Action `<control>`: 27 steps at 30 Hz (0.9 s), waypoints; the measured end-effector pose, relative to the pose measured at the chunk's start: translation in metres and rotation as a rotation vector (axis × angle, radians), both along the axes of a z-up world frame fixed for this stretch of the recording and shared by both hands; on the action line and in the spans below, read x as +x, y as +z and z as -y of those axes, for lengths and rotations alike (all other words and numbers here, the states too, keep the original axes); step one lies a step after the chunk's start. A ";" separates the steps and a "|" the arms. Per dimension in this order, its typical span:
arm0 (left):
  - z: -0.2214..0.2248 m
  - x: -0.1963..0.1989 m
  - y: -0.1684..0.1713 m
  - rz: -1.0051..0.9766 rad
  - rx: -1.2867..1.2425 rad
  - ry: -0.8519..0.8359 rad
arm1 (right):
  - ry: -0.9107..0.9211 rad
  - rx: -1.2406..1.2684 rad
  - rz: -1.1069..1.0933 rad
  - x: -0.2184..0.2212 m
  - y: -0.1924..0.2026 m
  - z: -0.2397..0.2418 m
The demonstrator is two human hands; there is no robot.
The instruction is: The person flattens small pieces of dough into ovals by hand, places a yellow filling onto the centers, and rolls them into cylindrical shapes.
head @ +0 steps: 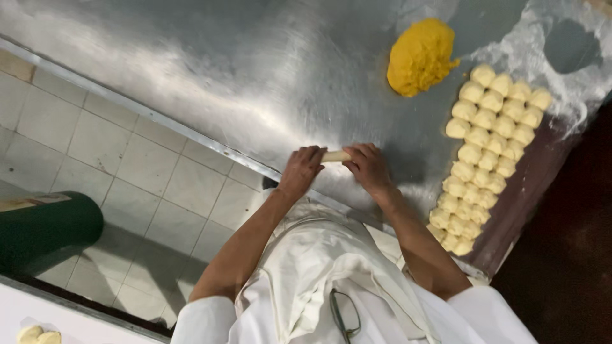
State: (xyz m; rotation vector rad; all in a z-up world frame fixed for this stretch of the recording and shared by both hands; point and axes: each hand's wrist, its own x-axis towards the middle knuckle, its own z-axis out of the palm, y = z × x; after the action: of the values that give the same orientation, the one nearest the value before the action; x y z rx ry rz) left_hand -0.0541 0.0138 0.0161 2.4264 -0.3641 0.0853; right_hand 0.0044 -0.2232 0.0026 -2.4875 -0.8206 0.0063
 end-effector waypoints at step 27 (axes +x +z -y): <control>-0.472 0.282 0.084 0.308 -0.250 0.253 | 0.084 0.369 0.271 0.302 0.104 -0.467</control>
State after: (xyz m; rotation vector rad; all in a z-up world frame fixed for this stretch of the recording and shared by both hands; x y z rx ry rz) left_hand 0.2281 0.4860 0.0998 2.1983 -0.1674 0.5859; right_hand 0.3060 0.2437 0.1069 -2.1295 -0.9398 -0.4236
